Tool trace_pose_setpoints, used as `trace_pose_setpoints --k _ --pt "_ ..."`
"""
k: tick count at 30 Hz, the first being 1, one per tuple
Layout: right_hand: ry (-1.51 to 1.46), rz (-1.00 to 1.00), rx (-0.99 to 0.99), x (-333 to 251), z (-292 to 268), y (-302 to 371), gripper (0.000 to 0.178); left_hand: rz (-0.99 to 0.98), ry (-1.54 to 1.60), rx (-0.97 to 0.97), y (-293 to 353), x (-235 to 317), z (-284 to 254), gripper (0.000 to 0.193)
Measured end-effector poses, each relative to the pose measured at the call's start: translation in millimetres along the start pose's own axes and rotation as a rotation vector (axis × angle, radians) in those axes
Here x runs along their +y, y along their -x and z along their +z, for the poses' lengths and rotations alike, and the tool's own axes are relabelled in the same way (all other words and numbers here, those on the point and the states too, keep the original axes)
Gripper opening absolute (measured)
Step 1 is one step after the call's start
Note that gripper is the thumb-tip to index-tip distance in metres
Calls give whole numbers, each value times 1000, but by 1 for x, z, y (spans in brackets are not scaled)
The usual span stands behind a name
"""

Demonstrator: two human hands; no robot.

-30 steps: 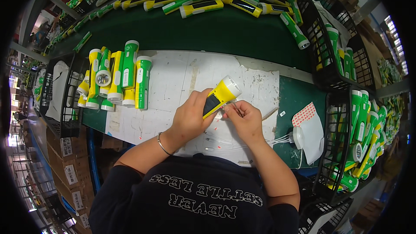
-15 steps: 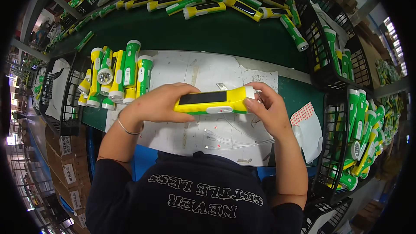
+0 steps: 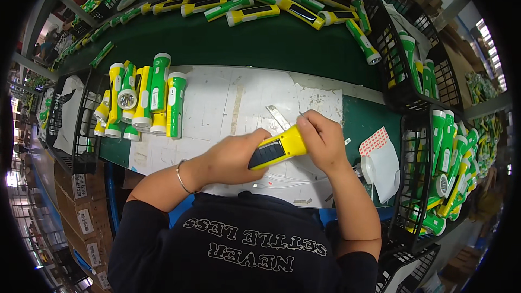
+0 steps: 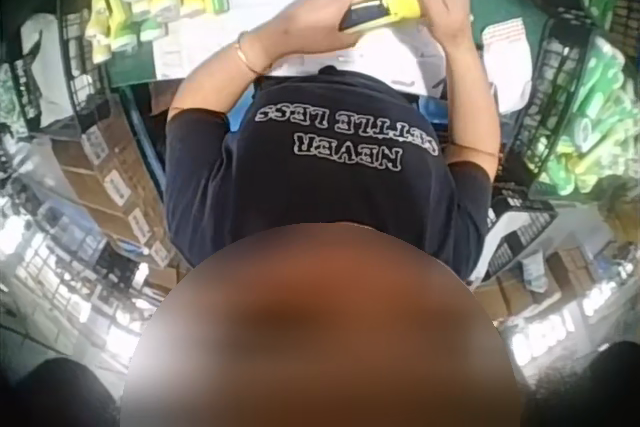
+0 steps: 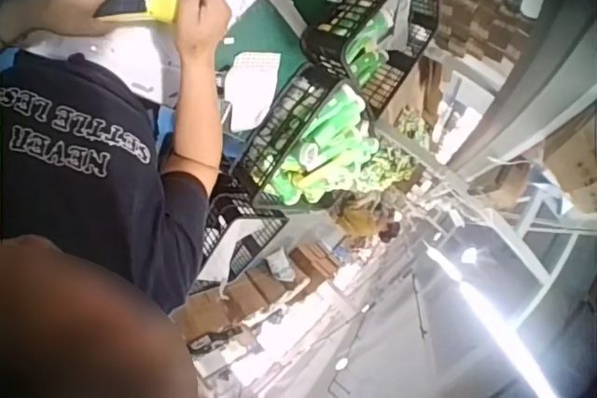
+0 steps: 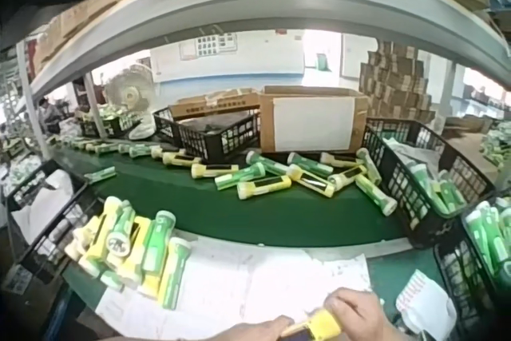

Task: Assembling flashlights by fitting component parts, applying stickers, and verifying functionality at a factory workstation.

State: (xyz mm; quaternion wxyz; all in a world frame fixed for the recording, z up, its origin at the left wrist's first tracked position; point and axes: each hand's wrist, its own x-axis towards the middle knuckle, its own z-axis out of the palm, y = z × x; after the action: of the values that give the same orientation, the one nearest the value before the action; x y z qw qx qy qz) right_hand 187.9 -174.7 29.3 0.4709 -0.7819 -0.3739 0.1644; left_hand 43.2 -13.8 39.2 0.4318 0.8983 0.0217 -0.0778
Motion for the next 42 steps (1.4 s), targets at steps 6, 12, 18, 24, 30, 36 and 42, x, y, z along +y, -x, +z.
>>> trace_pose_setpoints --k 6,12,18,24,30,36,42 --pt "-204 -126 -74 15 4 12 22 -28 210 -243 6 -5 4 51" --pt "-237 -217 -92 20 8 16 22 -5 180 -264 8 -8 3 52" --pt "-298 -268 -83 29 15 19 25 108 447 -419 1 -29 15 49" --pt "63 138 -240 4 12 12 28 -279 795 -492 9 -12 15 40" --pt "-277 20 -264 11 16 24 28 -318 1238 -624 28 -19 41 44" --pt "63 -40 -224 -7 9 11 29 -190 900 -413 17 -18 31 45" --pt "-40 -23 -299 4 8 6 35 -288 1335 -688 12 -29 20 33"
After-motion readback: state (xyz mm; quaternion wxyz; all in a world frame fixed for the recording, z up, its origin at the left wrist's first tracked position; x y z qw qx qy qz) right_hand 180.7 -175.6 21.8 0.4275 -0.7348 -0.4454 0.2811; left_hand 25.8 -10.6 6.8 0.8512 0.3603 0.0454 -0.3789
